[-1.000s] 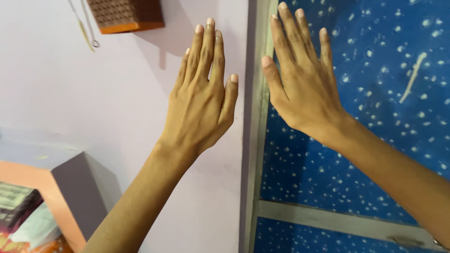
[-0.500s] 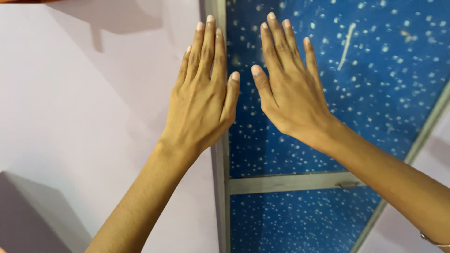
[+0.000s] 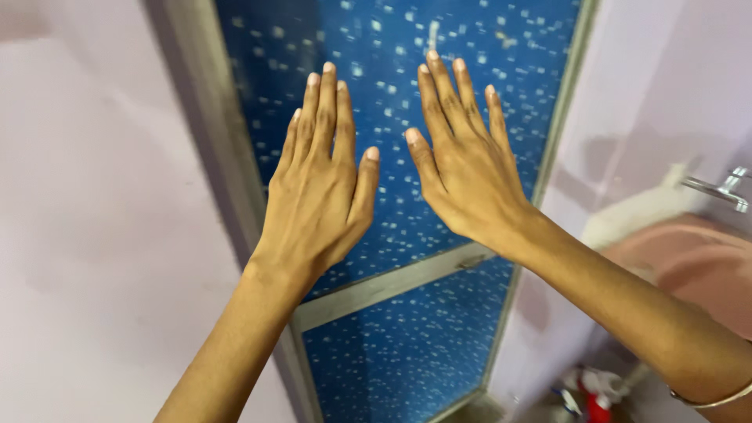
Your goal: The person picks up an orange brush and places it into a wall-mounted holder, then picks up a detergent bottle and a spray bottle from the floor and places them onto a sink.
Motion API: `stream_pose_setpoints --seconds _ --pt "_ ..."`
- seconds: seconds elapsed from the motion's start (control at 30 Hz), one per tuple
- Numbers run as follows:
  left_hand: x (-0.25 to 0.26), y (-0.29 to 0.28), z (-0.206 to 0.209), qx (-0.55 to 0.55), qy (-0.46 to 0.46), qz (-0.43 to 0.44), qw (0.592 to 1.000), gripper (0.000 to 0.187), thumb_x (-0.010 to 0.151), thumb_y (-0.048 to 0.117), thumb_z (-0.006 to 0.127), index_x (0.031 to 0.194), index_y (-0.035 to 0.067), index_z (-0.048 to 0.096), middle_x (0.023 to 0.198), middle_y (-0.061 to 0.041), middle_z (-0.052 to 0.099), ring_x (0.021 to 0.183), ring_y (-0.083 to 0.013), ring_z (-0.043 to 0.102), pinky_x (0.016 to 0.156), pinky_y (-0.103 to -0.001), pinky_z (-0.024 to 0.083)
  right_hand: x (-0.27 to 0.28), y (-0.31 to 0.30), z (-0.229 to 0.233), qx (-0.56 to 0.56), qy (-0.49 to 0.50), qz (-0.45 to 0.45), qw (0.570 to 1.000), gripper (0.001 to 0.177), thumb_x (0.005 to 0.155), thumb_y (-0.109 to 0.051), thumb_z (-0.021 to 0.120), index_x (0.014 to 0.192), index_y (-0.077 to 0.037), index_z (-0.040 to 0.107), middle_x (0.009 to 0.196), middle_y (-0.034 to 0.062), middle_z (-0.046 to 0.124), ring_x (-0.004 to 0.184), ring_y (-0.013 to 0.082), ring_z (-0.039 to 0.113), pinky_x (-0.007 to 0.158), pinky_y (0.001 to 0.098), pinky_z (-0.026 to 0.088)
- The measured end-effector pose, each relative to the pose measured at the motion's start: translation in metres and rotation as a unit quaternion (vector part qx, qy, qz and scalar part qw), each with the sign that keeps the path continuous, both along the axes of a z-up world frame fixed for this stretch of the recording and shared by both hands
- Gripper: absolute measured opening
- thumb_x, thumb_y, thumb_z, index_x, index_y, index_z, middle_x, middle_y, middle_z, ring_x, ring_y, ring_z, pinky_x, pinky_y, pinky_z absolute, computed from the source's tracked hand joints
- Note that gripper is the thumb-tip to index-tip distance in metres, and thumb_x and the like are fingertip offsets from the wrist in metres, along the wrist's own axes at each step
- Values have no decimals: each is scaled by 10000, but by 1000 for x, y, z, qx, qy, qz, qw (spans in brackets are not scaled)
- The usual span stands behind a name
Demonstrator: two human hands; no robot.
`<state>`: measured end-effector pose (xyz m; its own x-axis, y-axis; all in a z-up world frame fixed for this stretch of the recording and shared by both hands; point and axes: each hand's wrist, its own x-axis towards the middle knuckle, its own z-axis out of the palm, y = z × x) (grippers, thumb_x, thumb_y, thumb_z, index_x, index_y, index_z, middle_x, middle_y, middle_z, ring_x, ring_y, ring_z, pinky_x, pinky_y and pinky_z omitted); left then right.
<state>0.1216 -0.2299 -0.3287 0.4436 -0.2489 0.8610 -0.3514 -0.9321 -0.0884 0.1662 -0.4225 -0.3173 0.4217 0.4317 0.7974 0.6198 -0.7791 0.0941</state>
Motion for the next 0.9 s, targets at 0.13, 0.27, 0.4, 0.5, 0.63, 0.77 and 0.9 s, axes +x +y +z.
stream_pose_setpoints --seconds 0.13,0.27,0.4,0.5,0.63,0.77,0.9 --pt "16 -22 -15 -1 19 -47 999 652 1093 289 355 1579 -125 218 1686 -266 154 1578 -381 144 1276 -501 203 3 -32 -9 -3 3 -53 999 626 1122 -327 308 1641 -1 179 1730 144 118 1597 337 57 1274 573 52" --pt "30 -46 -28 -4 35 -88 996 649 1084 282 368 1569 -128 236 1684 -268 153 1575 -383 142 1268 -503 206 3 -60 -19 7 15 -94 995 622 1119 -323 311 1631 8 190 1724 153 121 1595 341 64 1269 565 54" --pt "43 -72 -39 2 43 -137 990 653 1071 271 408 1566 -128 254 1684 -262 156 1583 -378 143 1274 -503 214 -1 -89 -33 4 32 -139 990 626 1110 -321 307 1629 8 191 1720 155 128 1584 346 77 1259 567 58" --pt "51 -95 -46 -2 55 -169 984 662 1057 258 427 1560 -134 252 1684 -261 153 1581 -382 146 1268 -507 211 -6 -110 -42 -2 41 -159 986 624 1115 -314 291 1623 31 178 1716 171 123 1582 364 77 1251 580 68" --pt "58 -126 -56 -11 68 -222 973 659 1056 257 424 1558 -138 257 1682 -270 151 1575 -392 152 1261 -510 215 -16 -139 -55 8 48 -191 980 620 1116 -322 295 1625 19 195 1721 165 135 1593 372 96 1261 591 83" --pt "63 -154 -67 -14 78 -255 964 653 1054 256 431 1553 -132 267 1673 -280 168 1568 -401 161 1258 -515 215 -24 -165 -66 9 55 -218 974 626 1108 -315 304 1621 27 197 1715 179 140 1584 389 103 1247 602 84" --pt "68 -180 -81 -15 91 -293 952 657 1040 242 445 1548 -136 272 1672 -293 183 1566 -410 170 1247 -516 225 -31 -192 -81 15 63 -243 968 628 1103 -313 309 1622 20 190 1716 175 141 1583 387 104 1246 601 83"
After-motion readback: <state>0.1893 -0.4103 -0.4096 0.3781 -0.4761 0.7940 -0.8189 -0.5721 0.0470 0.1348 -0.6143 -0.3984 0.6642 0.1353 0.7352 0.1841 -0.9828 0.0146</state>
